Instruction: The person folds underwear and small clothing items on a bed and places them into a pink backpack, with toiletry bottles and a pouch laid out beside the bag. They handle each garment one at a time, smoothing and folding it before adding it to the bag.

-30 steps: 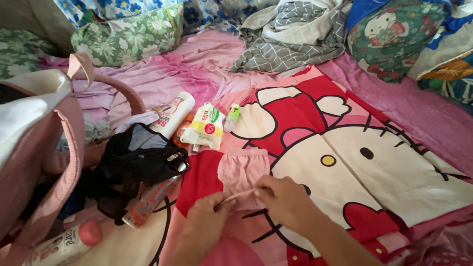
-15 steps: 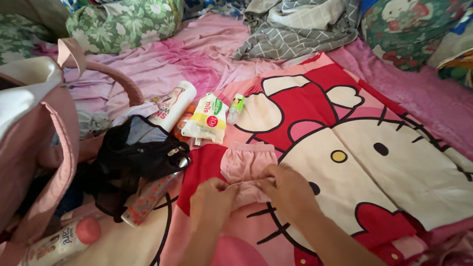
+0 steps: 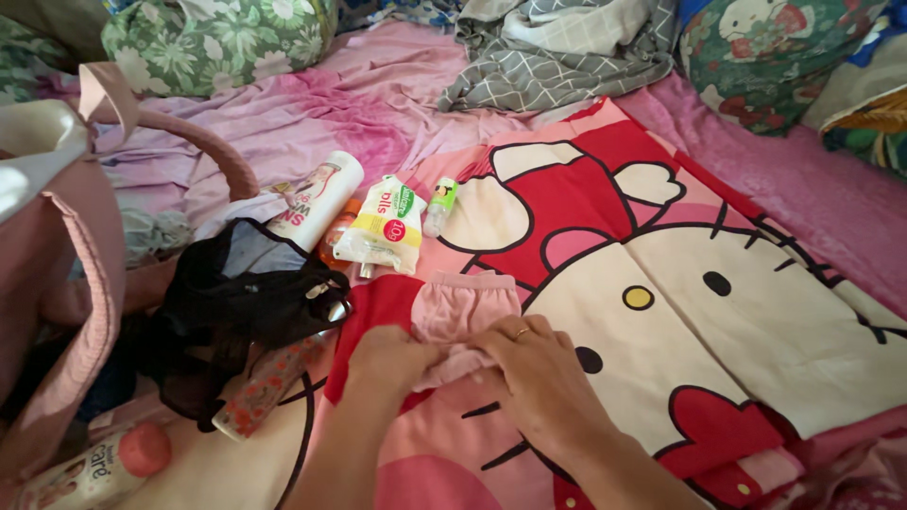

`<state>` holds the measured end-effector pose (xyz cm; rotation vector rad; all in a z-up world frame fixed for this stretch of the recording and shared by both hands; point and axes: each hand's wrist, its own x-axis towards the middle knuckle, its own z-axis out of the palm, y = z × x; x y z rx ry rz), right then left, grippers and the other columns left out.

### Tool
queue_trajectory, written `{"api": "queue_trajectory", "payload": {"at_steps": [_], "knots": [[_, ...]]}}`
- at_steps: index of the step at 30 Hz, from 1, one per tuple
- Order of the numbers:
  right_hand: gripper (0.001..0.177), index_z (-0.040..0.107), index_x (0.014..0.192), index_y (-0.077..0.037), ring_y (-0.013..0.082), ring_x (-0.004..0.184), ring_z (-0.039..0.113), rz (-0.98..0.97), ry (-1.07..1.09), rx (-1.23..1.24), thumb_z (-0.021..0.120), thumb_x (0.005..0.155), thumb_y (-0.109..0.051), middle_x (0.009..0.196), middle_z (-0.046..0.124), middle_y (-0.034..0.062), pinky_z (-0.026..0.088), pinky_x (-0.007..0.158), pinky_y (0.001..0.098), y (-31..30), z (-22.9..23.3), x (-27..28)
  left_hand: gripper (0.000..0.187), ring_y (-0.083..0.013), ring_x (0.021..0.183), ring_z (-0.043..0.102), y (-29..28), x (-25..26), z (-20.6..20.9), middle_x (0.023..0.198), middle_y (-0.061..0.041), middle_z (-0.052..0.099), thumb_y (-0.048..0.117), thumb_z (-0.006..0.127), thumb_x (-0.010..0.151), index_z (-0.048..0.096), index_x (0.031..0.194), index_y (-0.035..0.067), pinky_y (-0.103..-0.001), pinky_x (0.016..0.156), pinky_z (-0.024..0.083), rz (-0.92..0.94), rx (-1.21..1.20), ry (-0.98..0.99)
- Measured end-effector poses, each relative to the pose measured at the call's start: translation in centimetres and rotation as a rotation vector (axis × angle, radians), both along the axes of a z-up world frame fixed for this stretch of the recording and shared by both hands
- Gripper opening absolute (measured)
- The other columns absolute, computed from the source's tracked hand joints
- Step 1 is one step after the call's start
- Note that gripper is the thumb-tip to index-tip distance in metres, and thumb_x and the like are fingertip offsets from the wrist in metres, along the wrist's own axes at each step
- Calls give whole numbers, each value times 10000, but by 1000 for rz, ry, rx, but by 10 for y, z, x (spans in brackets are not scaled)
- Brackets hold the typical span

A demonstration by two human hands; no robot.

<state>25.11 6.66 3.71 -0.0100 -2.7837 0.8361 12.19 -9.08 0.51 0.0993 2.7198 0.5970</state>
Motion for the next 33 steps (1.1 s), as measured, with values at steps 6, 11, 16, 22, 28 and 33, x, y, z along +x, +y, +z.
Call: {"api": "queue_trajectory", "payload": {"at_steps": [6, 11, 16, 22, 28, 33], "knots": [[312, 691, 1213, -236, 269, 1169, 565, -46, -185, 65, 619, 912, -280, 1127, 705, -4, 401, 978, 490, 11, 5, -19, 525, -362, 982, 651, -4, 46, 17, 1042, -169, 737, 429, 871, 670, 736, 1041, 83, -482, 837, 513, -193, 487, 797], [311, 667, 1223, -256, 274, 1079, 680, -17, -497, 25, 529, 971, -378, 1107, 741, 49, 470, 972, 469, 26, 16, -33, 331, -340, 963, 670, -5, 58, 28, 974, -96, 769, 367, 755, 786, 765, 1083, 223, -469, 823, 524, -183, 365, 441], [361, 652, 1214, -202, 266, 1050, 690, -61, -437, -167, 601, 929, -417, 1103, 733, 66, 517, 903, 401, 31, 10, -34, 264, -358, 957, 720, -1, 52, 21, 984, -156, 747, 287, 625, 924, 711, 1145, 170, -461, 842, 555, -2, 436, 194], [289, 704, 1105, -141, 241, 948, 736, -205, -244, -320, 696, 888, -332, 1047, 748, 75, 562, 810, 370, 20, -3, -26, 308, -367, 1016, 704, 7, 44, 12, 1029, -153, 755, 329, 649, 879, 725, 1109, 139, -473, 859, 539, 128, 362, 239], [414, 702, 1194, -201, 323, 1111, 555, -224, 88, 87, 773, 799, -304, 1200, 635, 80, 429, 910, 482, 11, -5, -22, 317, -370, 1019, 712, 11, 34, 9, 1026, -176, 756, 328, 662, 819, 768, 1036, 121, -467, 882, 547, 183, 299, 202], [464, 656, 1250, -200, 262, 1264, 523, 44, 171, 125, 762, 815, -320, 1250, 648, 13, 395, 1015, 475, 2, -11, -9, 347, -355, 1009, 721, 7, 19, 4, 1028, -166, 760, 370, 707, 784, 799, 1014, 128, -446, 910, 553, 194, 257, 150]]}}
